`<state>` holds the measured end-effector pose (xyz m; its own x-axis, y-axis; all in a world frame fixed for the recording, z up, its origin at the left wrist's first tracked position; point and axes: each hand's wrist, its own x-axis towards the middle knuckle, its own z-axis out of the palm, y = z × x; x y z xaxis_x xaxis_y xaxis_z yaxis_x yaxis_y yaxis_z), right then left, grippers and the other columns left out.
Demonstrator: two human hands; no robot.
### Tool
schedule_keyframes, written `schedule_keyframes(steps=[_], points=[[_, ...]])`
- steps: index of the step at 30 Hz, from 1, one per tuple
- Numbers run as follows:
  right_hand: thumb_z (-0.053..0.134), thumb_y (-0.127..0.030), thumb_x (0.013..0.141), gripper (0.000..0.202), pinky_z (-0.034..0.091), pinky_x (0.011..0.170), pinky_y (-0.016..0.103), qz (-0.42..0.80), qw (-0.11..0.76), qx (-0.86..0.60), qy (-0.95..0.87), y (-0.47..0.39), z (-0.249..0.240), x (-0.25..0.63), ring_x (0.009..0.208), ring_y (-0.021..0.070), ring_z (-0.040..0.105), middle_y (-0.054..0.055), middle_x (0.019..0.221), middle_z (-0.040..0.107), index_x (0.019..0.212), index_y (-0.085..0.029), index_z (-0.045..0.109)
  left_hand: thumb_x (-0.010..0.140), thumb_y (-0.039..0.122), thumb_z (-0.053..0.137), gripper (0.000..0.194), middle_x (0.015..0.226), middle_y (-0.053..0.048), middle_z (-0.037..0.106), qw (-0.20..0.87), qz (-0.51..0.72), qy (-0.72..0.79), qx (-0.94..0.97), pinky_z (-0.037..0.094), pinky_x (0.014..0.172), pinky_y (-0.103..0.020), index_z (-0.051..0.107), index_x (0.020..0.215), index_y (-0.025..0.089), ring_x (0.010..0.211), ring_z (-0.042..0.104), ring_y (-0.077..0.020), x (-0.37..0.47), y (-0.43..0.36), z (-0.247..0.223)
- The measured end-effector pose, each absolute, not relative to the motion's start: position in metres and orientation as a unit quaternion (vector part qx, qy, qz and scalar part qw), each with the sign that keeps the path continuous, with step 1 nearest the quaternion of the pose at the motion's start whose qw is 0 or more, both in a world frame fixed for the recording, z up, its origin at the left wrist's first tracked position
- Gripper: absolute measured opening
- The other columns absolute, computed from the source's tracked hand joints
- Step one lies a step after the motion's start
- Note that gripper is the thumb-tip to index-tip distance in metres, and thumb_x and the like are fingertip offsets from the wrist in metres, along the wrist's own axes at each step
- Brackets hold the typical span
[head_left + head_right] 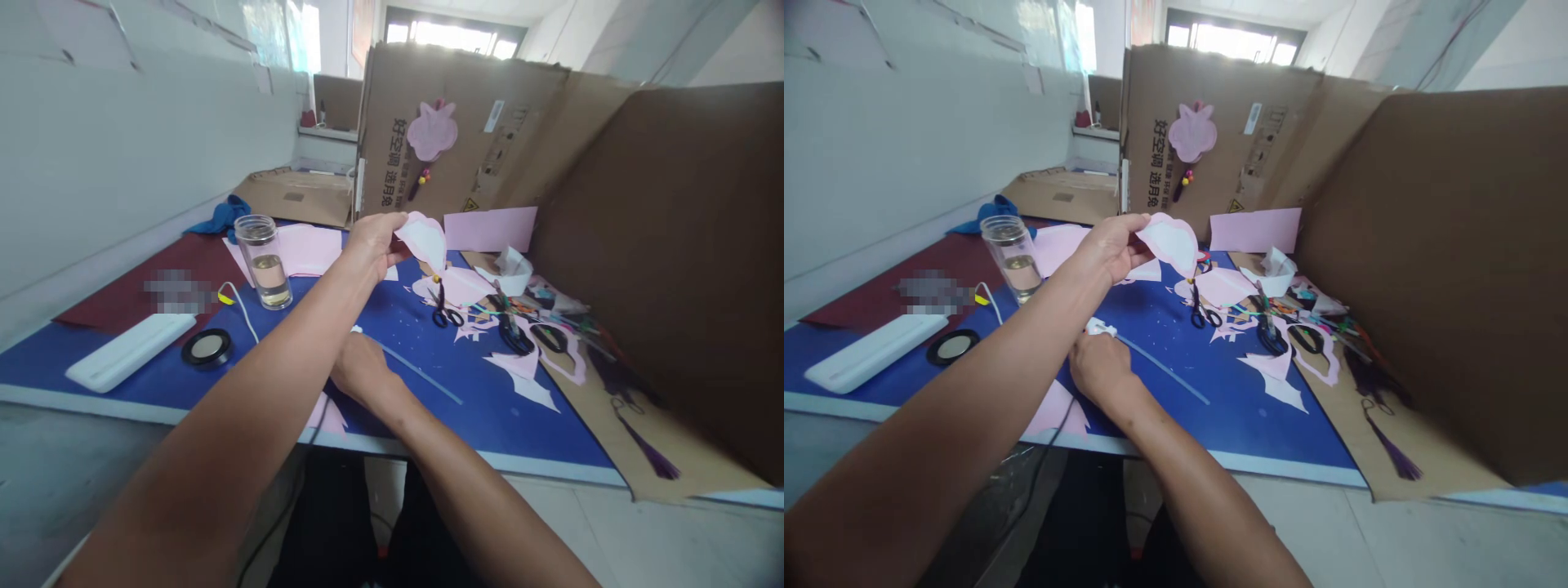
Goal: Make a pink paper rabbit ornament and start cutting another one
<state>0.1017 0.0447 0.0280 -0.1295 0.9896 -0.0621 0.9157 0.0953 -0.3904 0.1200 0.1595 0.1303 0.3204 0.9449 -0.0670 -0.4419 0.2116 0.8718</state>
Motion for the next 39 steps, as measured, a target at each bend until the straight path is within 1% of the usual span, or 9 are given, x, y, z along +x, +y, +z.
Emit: schedule_keyframes(steps=[3, 9, 13, 18, 21, 25, 28, 31, 39], points=[[0.044, -0.029, 0.111, 0.039, 0.058, 0.086, 0.040, 0.149, 0.125, -0.702, -0.685, 0.030, 0.019, 0.119, 0.102, 0.0312, 0.077, 0.020, 0.116, 0.078, 0.125, -0.020, 0.080, 0.085, 0.015, 0.075, 0.012, 0.089, -0.011, 0.079, 0.715, 0.489, 0.305, 0.395, 0.062, 0.097, -0.043, 0.072, 0.097, 0.016, 0.097, 0.078, -0.0261, 0.115, 0.162, 0.134], [0.054, -0.022, 0.104, 0.028, 0.052, 0.085, 0.034, 0.148, 0.235, -0.722, -0.633, -0.008, -0.002, 0.162, 0.098, 0.0270, 0.071, 0.012, 0.102, 0.073, 0.113, -0.024, 0.081, 0.082, 0.014, 0.078, 0.026, 0.093, -0.013, 0.081, 0.724, 0.492, 0.298, 0.380, 0.063, 0.097, -0.043, 0.075, 0.107, 0.016, 0.101, 0.079, -0.0290, 0.099, 0.171, 0.131], [0.052, -0.016, 0.097, 0.020, 0.044, 0.077, 0.033, 0.136, 0.298, -0.733, -0.595, -0.037, -0.005, 0.176, 0.087, 0.0250, 0.066, 0.008, 0.097, 0.070, 0.109, -0.023, 0.067, 0.084, 0.014, 0.077, 0.027, 0.094, -0.012, 0.081, 0.723, 0.498, 0.314, 0.362, 0.065, 0.096, -0.042, 0.075, 0.110, 0.018, 0.100, 0.080, -0.0286, 0.086, 0.179, 0.120], [0.051, -0.027, 0.102, 0.004, 0.038, 0.069, 0.032, 0.236, 0.381, -0.712, -0.541, -0.069, -0.008, 0.184, 0.069, 0.0209, 0.055, -0.001, 0.082, 0.063, 0.099, -0.027, 0.054, 0.088, 0.012, 0.074, 0.019, 0.089, -0.010, 0.080, 0.710, 0.517, 0.356, 0.319, 0.067, 0.088, -0.037, 0.073, 0.107, 0.016, 0.084, 0.079, -0.0230, 0.067, 0.186, 0.099], [0.062, -0.040, 0.101, 0.015, 0.040, 0.067, 0.031, 0.330, 0.457, -0.681, -0.468, -0.082, -0.014, 0.186, 0.070, 0.0192, 0.052, -0.003, 0.081, 0.059, 0.100, -0.028, 0.054, 0.091, 0.012, 0.071, 0.015, 0.086, -0.009, 0.079, 0.706, 0.521, 0.378, 0.295, 0.067, 0.082, -0.035, 0.072, 0.105, 0.015, 0.076, 0.077, -0.0199, 0.055, 0.185, 0.083], [0.087, -0.049, 0.084, 0.042, 0.047, 0.069, 0.029, 0.457, 0.567, -0.596, -0.337, -0.088, -0.016, 0.184, 0.076, 0.0178, 0.057, -0.001, 0.087, 0.064, 0.106, -0.027, 0.059, 0.092, 0.012, 0.071, 0.015, 0.084, -0.008, 0.079, 0.708, 0.521, 0.403, 0.255, 0.068, 0.079, -0.034, 0.072, 0.106, 0.018, 0.074, 0.076, -0.0194, 0.043, 0.176, 0.059], [0.097, -0.048, 0.074, 0.056, 0.050, 0.072, 0.028, 0.571, 0.572, -0.528, -0.260, -0.089, -0.008, 0.184, 0.080, 0.0172, 0.063, 0.002, 0.093, 0.070, 0.114, -0.023, 0.068, 0.094, 0.010, 0.069, 0.010, 0.083, -0.008, 0.079, 0.716, 0.505, 0.422, 0.232, 0.067, 0.076, -0.032, 0.072, 0.100, 0.017, 0.074, 0.076, -0.0186, 0.041, 0.166, 0.039], [0.101, -0.047, 0.072, 0.053, 0.050, 0.066, 0.023, 0.681, 0.527, -0.466, -0.202, -0.088, -0.002, 0.188, 0.075, 0.0140, 0.063, 0.004, 0.093, 0.071, 0.111, -0.021, 0.075, 0.095, 0.009, 0.067, 0.009, 0.083, -0.009, 0.079, 0.715, 0.483, 0.441, 0.249, 0.066, 0.072, -0.032, 0.072, 0.091, 0.016, 0.071, 0.075, -0.0177, 0.040, 0.156, 0.022], [0.089, -0.058, 0.085, 0.044, 0.036, 0.047, 0.018, 0.723, 0.511, -0.421, -0.197, -0.065, 0.005, 0.193, 0.055, 0.0074, 0.046, -0.002, 0.072, 0.058, 0.105, -0.020, 0.079, 0.078, 0.010, 0.079, 0.008, 0.077, -0.006, 0.073, 0.615, 0.417, 0.493, 0.451, 0.059, 0.068, -0.029, 0.073, 0.078, 0.015, 0.071, 0.070, -0.0179, 0.023, 0.139, -0.004]])
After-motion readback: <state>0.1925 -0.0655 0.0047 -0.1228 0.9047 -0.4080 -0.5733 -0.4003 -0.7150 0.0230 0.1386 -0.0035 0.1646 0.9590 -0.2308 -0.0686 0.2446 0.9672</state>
